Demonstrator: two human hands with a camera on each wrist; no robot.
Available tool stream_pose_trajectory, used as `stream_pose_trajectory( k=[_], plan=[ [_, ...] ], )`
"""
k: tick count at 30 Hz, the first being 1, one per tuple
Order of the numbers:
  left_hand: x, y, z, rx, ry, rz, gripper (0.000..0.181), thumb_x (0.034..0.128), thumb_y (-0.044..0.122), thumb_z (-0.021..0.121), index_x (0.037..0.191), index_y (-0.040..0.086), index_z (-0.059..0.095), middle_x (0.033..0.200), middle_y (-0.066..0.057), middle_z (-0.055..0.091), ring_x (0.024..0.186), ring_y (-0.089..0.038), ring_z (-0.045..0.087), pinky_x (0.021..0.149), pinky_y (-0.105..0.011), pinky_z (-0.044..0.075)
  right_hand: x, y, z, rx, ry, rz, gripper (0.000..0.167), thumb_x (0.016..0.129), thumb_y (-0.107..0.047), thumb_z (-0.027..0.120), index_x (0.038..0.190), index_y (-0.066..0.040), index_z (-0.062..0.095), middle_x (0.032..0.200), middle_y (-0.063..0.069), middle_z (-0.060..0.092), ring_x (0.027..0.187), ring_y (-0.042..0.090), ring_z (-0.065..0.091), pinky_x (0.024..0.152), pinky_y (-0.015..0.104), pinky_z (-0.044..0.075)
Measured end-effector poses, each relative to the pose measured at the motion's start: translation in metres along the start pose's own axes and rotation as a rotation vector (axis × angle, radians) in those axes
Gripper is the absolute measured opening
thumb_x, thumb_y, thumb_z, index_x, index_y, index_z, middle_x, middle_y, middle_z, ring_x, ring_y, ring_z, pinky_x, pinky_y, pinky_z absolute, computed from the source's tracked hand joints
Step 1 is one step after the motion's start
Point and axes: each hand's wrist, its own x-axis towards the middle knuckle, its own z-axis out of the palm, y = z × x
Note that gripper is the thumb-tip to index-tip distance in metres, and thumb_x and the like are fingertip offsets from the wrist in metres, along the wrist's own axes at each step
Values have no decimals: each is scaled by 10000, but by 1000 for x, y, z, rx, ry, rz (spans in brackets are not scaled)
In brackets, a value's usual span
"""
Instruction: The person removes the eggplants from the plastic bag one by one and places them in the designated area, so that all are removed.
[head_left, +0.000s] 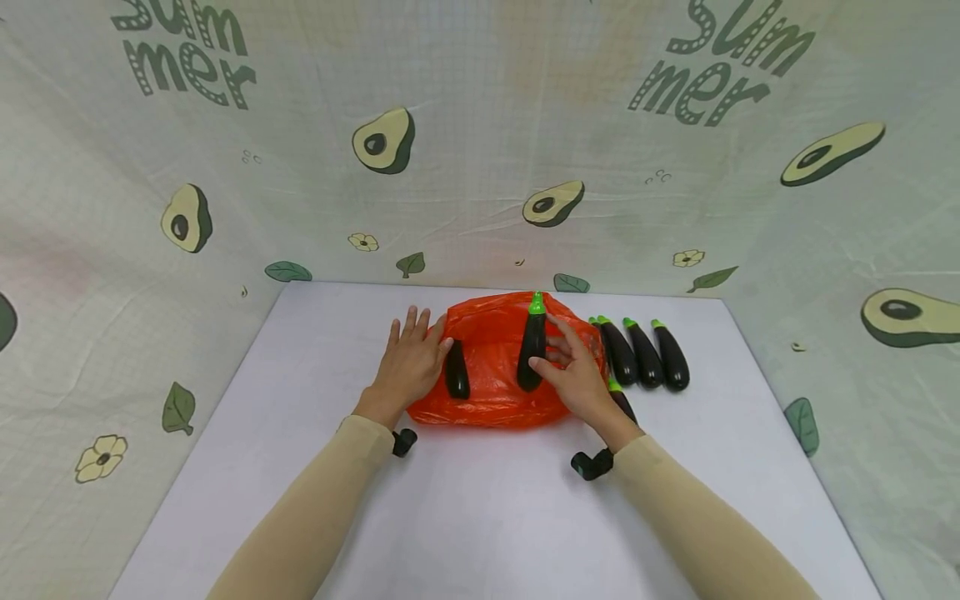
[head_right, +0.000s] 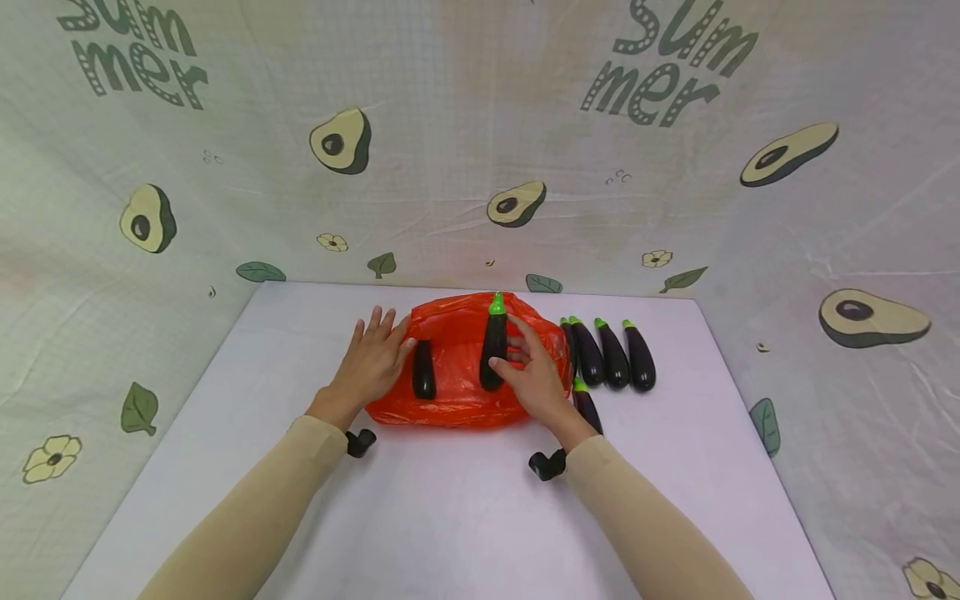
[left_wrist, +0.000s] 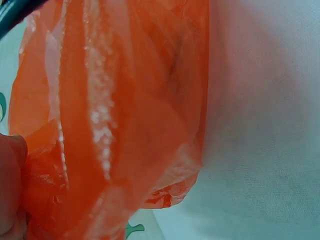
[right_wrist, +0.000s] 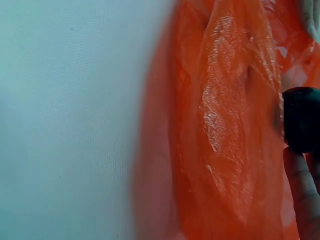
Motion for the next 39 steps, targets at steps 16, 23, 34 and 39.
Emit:
stream_pose_trajectory(
  k=[16,23,34,39],
  plan=[
    [-1,0,-2,-20,2,-1,619,1144,436,377,1689,163,272,1754,-181,200,1647,-382,24,1317,-603,59,-27,-4,-43,-53,69,45,777,1021,-179,711,1664,-317,297,1483,191,572,1285,388,641,1045,458,567],
    [-1,0,-1,-15,6,3,617,1144,433,380,1688,164,273,1752,-182,204,1647,-384,26,1316,-606,62,-43,-5,-68,-114,75,62,782,1033,-254,696,1681,-299,261,1497,218,576,1239,374,655,899,299,611],
    [-2,-1,0,-17,-1,4,620,1144,433,380,1691,166,262,1754,-182,197,1648,-381,19,1314,-600,45,-64,5,-111,-234,97,82,737,1064,-289,651,1689,-211,269,1525,321,514,1308,472,616,850,312,642],
    [-2,-1,0,-17,-4,5,620,1145,434,375,1692,164,260,1753,-184,199,1647,-383,21,1314,-598,41,-73,13,-128,-314,92,106,726,1064,-291,651,1681,-159,293,1503,351,523,1284,477,632,797,292,643]
  ],
)
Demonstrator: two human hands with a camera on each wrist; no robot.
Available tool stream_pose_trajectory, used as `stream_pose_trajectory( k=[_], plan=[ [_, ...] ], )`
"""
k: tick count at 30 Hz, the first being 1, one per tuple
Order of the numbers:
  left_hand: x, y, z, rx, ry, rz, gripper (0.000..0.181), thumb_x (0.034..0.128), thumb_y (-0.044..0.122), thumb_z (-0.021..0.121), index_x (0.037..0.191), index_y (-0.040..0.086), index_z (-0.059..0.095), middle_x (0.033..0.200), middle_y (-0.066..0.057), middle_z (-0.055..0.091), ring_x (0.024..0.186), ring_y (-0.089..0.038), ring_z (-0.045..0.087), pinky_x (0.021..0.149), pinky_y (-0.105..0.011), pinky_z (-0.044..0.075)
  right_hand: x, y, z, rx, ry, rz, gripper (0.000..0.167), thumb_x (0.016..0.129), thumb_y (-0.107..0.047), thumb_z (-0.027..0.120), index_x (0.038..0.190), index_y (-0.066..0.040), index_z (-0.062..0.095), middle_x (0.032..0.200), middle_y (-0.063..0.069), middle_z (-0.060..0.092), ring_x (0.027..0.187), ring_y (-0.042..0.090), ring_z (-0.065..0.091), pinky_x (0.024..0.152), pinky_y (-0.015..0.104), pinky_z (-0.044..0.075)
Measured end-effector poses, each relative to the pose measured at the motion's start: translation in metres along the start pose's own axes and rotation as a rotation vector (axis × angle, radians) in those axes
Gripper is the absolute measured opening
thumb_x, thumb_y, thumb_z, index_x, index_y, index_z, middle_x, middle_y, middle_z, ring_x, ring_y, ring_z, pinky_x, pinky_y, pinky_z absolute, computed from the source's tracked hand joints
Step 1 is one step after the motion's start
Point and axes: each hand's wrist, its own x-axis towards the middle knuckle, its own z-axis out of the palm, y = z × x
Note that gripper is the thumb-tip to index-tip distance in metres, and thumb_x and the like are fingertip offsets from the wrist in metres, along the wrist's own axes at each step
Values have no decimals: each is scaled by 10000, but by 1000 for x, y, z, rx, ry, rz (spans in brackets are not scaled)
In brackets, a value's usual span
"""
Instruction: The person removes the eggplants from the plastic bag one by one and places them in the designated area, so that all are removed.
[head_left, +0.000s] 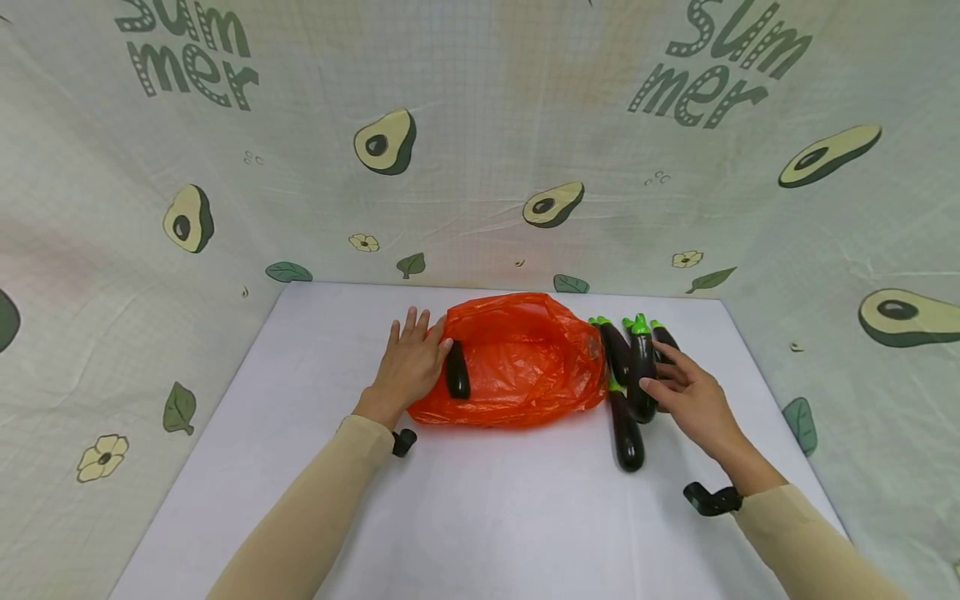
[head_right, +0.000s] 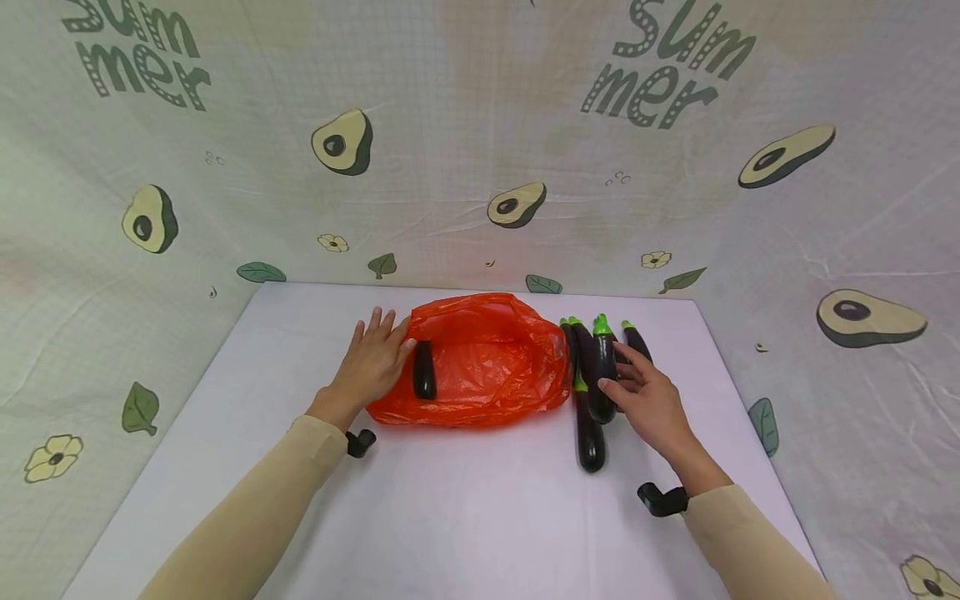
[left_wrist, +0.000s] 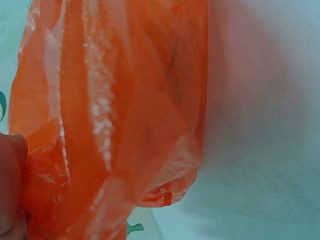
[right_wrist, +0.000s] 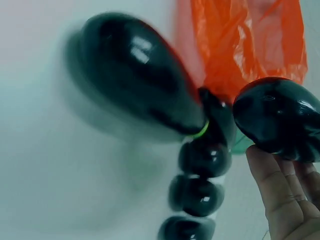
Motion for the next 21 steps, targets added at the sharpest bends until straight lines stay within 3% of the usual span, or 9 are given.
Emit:
stream_pose_trajectory(
  k=[10,21],
  plan=[
    [-1,-2,0,9,8,-1,614,1146,437,362,1687,159,277,1749,-187,214,1646,-387,32,1314,-608,68,-11,31,-17,-168,-83,126,753,1056,-300,648,1645,-1,287,1472,421,503,1213,502,666,786,432,658],
    [0,-2,2,4,10,3,616,1145,436,362,1687,156,276,1748,-188,220,1647,-387,33,1315,-601,54,-19,52,-12,-181,-172,172,739,1023,-291,697,1603,18,359,1423,416,551,1070,393,740,732,404,650]
  ],
)
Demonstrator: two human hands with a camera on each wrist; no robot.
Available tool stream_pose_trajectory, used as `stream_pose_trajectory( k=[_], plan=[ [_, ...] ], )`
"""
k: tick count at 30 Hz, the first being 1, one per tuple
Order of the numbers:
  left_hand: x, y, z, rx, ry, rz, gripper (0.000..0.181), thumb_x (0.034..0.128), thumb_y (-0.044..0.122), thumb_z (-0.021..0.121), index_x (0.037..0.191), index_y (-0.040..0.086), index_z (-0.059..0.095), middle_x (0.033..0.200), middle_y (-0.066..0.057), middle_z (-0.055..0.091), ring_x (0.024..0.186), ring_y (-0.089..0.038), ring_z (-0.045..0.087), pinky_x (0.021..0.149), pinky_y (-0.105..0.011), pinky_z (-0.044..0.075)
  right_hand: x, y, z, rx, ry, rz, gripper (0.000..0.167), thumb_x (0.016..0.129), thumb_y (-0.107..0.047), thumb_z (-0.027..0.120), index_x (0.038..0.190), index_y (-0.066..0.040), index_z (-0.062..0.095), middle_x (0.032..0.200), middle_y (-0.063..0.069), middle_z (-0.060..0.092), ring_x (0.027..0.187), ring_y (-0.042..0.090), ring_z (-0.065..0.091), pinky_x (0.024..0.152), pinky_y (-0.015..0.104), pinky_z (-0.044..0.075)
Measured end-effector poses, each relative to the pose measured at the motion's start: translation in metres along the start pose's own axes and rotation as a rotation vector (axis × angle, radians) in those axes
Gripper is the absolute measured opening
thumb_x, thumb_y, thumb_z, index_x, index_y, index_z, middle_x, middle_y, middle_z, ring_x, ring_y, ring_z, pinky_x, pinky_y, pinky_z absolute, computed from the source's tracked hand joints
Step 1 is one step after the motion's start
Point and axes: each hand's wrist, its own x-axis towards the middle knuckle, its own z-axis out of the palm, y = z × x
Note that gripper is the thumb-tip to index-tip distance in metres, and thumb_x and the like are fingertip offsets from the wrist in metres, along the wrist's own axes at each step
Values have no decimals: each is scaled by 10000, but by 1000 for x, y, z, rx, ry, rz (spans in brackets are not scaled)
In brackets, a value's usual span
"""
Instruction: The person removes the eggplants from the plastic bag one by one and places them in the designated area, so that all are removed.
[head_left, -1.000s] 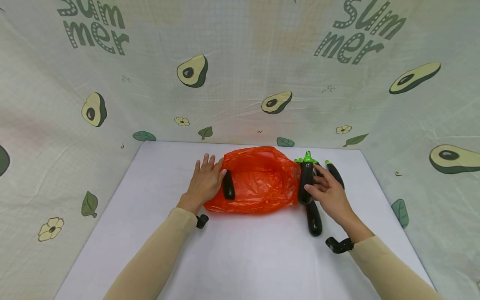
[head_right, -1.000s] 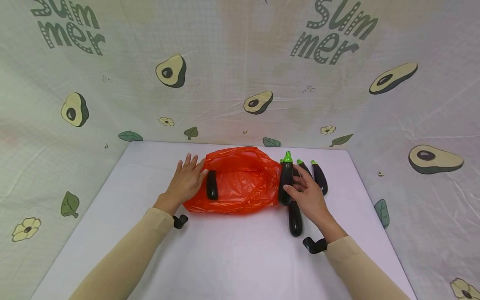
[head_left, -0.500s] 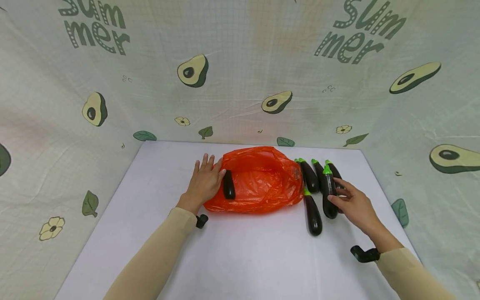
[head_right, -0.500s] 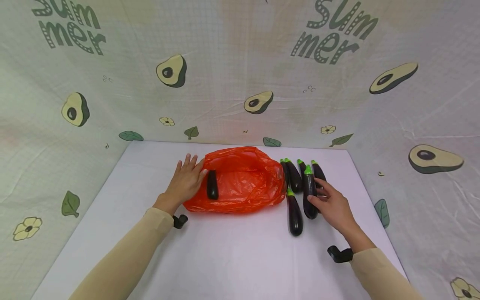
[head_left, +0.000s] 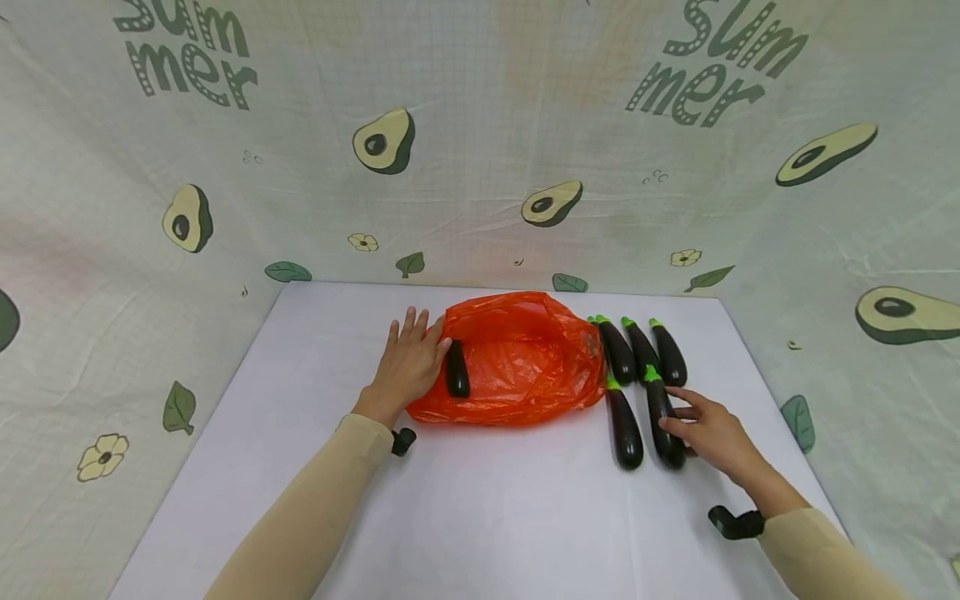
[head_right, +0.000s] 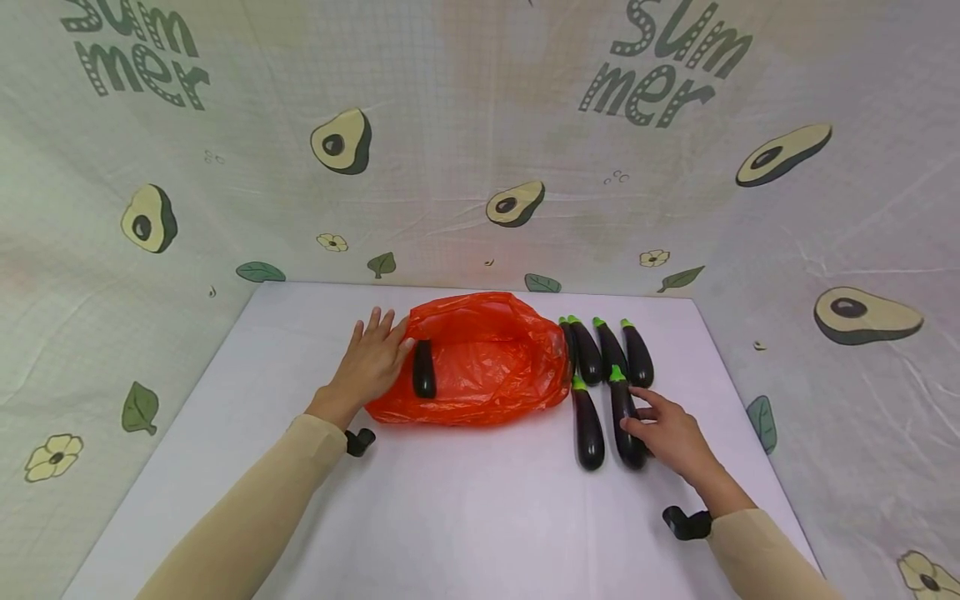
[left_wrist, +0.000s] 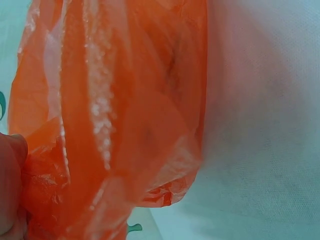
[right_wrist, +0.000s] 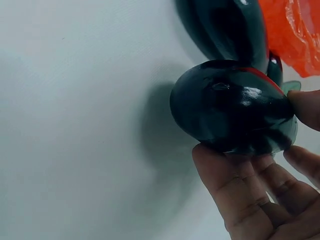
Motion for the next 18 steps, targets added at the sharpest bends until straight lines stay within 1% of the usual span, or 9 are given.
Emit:
stream_pose_trajectory(
  k=[3,6,12,18],
  plan=[
    [0,0,-1,0,-1,-1,617,1146,437,361,1689,159,270,1750,-187,214,1647,-387,32,1315,-602,54,0,2,1,5,-11,-4,734,1015,-280,706,1597,21,376,1396,399,586,1011,324,748,704,371,637],
    [-1,0,-1,8,-2,-1,619,1146,443,353,1689,159,269,1751,-186,211,1646,-389,34,1314,-607,69,0,3,2,18,-21,-14,729,1009,-266,716,1587,35,387,1373,384,611,978,289,741,686,351,626],
    [-1,0,-2,29,-6,-5,624,1145,443,357,1692,160,257,1750,-187,210,1644,-395,42,1312,-614,96,0,1,3,30,-26,-22,697,1006,-252,721,1555,62,427,1351,379,628,955,282,727,660,349,619],
    [-2,0,-2,20,-8,-9,622,1146,449,340,1691,159,263,1749,-188,212,1645,-393,45,1313,-610,79,3,1,5,25,-38,-12,679,1012,-256,713,1542,66,437,1364,392,611,974,305,722,676,380,632]
  ],
)
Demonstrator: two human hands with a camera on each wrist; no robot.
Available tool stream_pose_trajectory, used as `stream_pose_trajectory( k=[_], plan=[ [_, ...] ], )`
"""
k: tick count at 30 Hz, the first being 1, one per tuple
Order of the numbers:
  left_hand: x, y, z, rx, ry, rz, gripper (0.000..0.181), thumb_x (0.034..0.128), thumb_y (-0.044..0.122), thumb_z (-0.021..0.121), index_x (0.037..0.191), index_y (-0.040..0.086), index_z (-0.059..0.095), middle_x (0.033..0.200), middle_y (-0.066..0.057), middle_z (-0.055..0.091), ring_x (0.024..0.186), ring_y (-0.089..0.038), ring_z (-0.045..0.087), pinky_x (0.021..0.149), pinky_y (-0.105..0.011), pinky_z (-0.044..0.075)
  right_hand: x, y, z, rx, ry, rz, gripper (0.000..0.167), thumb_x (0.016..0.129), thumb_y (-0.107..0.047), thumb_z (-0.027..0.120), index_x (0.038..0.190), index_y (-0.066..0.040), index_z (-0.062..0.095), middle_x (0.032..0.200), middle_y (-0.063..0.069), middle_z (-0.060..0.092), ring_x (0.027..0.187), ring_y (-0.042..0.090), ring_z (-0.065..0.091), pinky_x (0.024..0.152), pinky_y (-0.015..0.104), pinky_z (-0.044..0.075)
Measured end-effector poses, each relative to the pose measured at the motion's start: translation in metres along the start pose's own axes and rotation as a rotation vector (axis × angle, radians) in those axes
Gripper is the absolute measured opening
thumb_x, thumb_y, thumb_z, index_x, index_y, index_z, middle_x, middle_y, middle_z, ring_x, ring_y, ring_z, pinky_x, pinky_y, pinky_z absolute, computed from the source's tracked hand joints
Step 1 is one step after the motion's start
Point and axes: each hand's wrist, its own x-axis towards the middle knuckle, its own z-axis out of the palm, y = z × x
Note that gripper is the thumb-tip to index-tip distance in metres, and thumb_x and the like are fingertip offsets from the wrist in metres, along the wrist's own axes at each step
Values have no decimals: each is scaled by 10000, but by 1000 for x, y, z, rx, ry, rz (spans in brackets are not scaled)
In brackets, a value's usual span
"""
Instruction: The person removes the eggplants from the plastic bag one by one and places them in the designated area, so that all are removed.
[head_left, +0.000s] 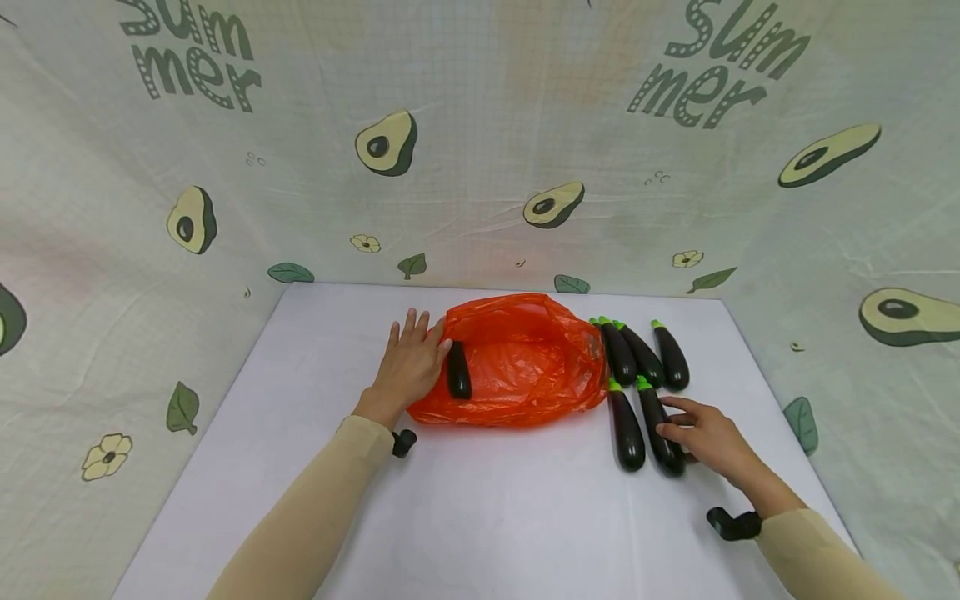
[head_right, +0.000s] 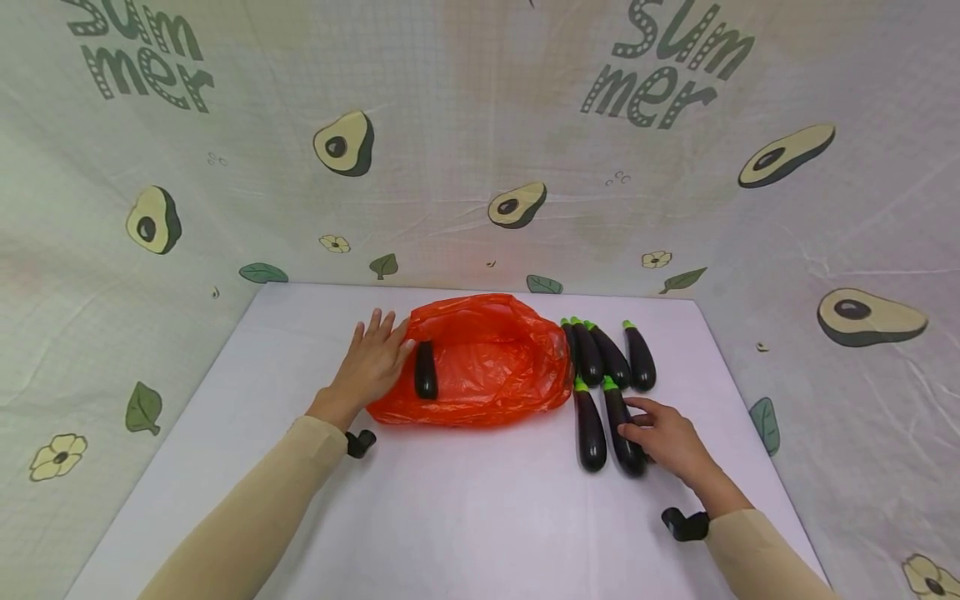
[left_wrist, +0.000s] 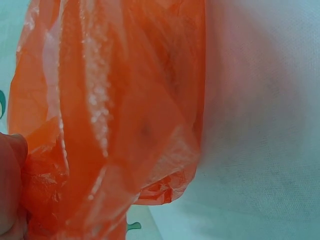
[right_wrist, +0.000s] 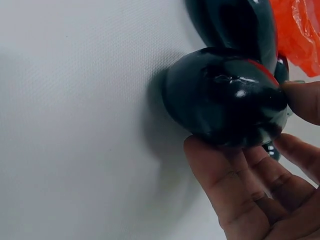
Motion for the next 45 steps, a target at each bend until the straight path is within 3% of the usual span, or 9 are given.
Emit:
stream_pose_trajectory(
  k=[18,29,38,45],
  plan=[
    [-1,0,1,-26,1,-9,625,1144,456,341,1687,155,275,1751,-187,208,1647,-385,34,1315,-604,64,4,5,5,-8,10,30,649,1031,-326,679,1494,87,486,1356,381,622,977,276,715,695,376,636],
    [-1,0,0,-22,5,-14,625,1142,451,361,1686,153,281,1752,-183,206,1647,-386,39,1313,-610,78,4,6,4,-3,19,22,651,1045,-341,660,1479,113,489,1356,386,618,900,253,755,703,354,646],
    [0,0,-1,-17,17,-4,624,1141,432,389,1686,149,278,1747,-191,218,1645,-395,50,1310,-616,87,10,-2,2,-69,68,-27,612,1045,-329,661,1438,120,528,1294,362,662,859,263,757,709,349,627],
    [0,0,-3,-16,13,-2,624,1145,455,339,1689,156,271,1752,-186,204,1648,-385,34,1314,-610,70,19,-22,4,-171,192,-109,577,1028,-311,674,1416,100,560,1257,321,688,1072,443,715,823,517,621]
  ],
)
